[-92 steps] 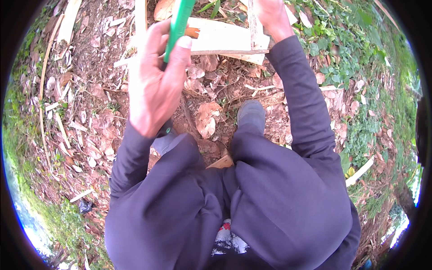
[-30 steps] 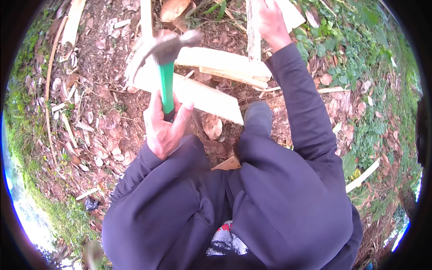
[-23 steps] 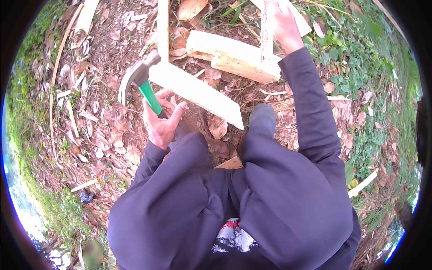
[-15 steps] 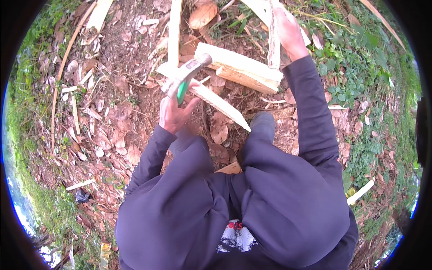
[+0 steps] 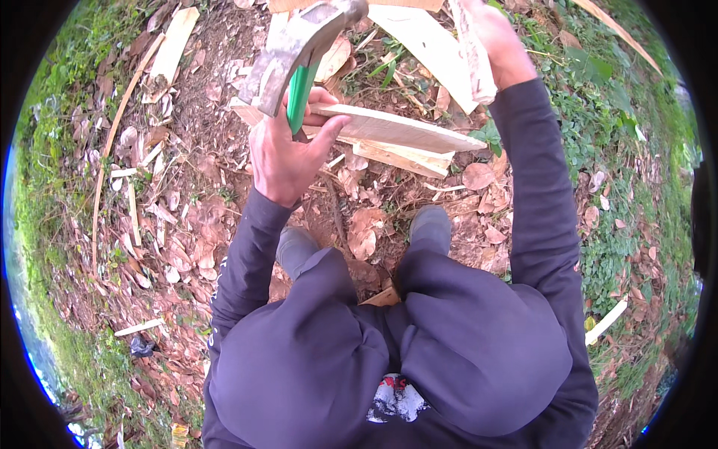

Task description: The person uses a hammer to drive nails into a wooden frame structure on the ground. They repeatedly position the frame, strike the nails, and adjust the wood pieces to assemble the structure.

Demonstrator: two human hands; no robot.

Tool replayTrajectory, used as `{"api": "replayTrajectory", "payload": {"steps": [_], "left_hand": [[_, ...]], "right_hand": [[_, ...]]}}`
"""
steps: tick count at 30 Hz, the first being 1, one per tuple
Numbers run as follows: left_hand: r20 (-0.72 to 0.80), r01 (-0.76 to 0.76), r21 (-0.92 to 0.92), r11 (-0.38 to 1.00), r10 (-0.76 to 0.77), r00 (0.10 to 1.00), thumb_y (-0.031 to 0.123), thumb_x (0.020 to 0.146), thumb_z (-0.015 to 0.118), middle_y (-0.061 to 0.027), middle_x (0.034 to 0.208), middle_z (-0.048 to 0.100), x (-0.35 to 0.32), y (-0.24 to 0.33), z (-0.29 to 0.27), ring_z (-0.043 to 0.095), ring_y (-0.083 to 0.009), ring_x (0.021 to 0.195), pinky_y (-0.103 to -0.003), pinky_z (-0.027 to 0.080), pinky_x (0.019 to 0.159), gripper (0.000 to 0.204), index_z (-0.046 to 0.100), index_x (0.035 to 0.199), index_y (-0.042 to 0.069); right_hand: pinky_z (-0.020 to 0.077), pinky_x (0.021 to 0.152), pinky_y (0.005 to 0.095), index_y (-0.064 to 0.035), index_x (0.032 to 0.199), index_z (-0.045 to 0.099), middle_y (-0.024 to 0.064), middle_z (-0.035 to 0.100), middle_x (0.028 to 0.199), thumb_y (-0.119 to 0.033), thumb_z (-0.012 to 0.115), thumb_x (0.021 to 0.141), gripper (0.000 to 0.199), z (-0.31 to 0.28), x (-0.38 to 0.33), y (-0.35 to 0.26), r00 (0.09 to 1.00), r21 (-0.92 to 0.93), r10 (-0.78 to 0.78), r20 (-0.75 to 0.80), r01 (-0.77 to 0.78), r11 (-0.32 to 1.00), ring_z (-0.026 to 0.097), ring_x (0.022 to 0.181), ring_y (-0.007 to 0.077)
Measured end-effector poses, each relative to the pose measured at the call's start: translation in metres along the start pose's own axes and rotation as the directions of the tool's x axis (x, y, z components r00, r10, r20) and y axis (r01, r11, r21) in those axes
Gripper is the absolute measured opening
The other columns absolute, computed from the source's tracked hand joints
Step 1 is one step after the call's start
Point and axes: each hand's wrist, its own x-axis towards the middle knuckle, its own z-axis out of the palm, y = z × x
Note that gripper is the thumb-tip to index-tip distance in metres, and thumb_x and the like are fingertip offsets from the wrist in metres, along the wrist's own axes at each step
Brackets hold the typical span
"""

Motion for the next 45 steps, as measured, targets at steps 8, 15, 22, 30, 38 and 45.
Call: {"api": "replayTrajectory", "payload": {"steps": [8, 15, 22, 30, 38, 45], "left_hand": [[-0.021, 0.192, 0.157, 0.969, -0.191, 0.981, 0.027, 0.083, 0.083, -0.0113, 0.087, 0.072, -0.036, -0.059, 0.004, 0.070, -0.0206, 0.071, -0.035, 0.055, 0.066, 0.041, 0.064, 0.109, 0.002], [-0.006, 0.205, 0.244, 0.948, -0.209, 0.978, 0.032, 0.083, 0.082, -0.0136, 0.081, 0.065, -0.037, -0.053, 0.003, 0.064, -0.0263, 0.068, -0.040, 0.052, 0.065, 0.042, 0.063, 0.103, 0.001], [-0.044, 0.003, 0.135, 0.991, 0.003, 0.999, 0.014, 0.080, 0.084, -0.0108, 0.099, 0.071, -0.070, -0.064, 0.001, 0.070, -0.0208, 0.084, -0.033, 0.055, 0.075, 0.032, 0.068, 0.105, 0.003], [0.104, -0.106, 0.050, 0.993, 0.100, 0.989, 0.006, 0.079, 0.079, -0.0096, 0.100, 0.070, -0.094, -0.068, -0.005, 0.072, -0.0249, 0.076, -0.034, 0.057, 0.060, 0.029, 0.052, 0.086, 0.007], [0.088, -0.146, 0.068, 0.987, 0.140, 0.986, 0.007, 0.076, 0.085, -0.0151, 0.103, 0.072, -0.090, -0.062, -0.030, 0.072, -0.0253, 0.081, -0.033, 0.056, 0.058, 0.036, 0.050, 0.084, 0.007], [-0.042, -0.035, 0.131, 0.991, 0.041, 0.998, 0.008, 0.077, 0.085, -0.0163, 0.101, 0.072, -0.057, -0.047, -0.035, 0.071, -0.0240, 0.082, -0.032, 0.056, 0.065, 0.036, 0.050, 0.083, 0.007]], "right_hand": [[0.0434, 0.067, 0.0277, 0.0002, 0.099, 0.063, -0.0019, 0.056, 0.081, -0.024, 0.050, 0.104, 0.027, 0.053, -0.043, -0.007, 0.991, 0.207, 0.108, -0.083, -0.089, 0.974, 0.051, 0.074, 0.0079], [0.0405, 0.066, 0.0231, -0.0056, 0.107, 0.065, -0.0069, 0.053, 0.082, -0.028, 0.047, 0.107, 0.029, 0.056, -0.051, -0.005, 0.942, 0.382, 0.323, -0.090, -0.267, 0.885, 0.047, 0.075, 0.0035], [0.0432, 0.080, 0.0253, 0.0028, 0.113, 0.063, -0.0001, 0.061, 0.097, -0.028, 0.045, 0.108, 0.037, 0.050, -0.044, 0.015, 0.927, 0.434, 0.375, -0.001, -0.337, 0.835, 0.052, 0.088, 0.0079], [0.0420, 0.099, 0.0276, 0.0069, 0.132, 0.057, 0.0076, 0.064, 0.124, -0.032, 0.046, 0.108, 0.047, 0.051, -0.047, 0.007, 0.897, 0.476, 0.442, 0.008, -0.392, 0.787, 0.057, 0.110, 0.0131], [0.0392, 0.046, 0.0216, -0.0065, 0.103, 0.061, -0.0031, 0.058, 0.070, -0.037, 0.044, 0.109, 0.035, 0.056, -0.048, -0.027, 0.857, 0.528, 0.514, 0.040, -0.455, 0.717, 0.050, 0.051, 0.0049], [0.0498, 0.065, 0.0252, -0.0033, 0.113, 0.064, 0.0008, 0.067, 0.091, -0.036, 0.048, 0.108, 0.037, 0.038, -0.044, -0.018, 0.829, 0.513, 0.545, 0.124, -0.524, 0.680, 0.062, 0.073, 0.0073]]}}
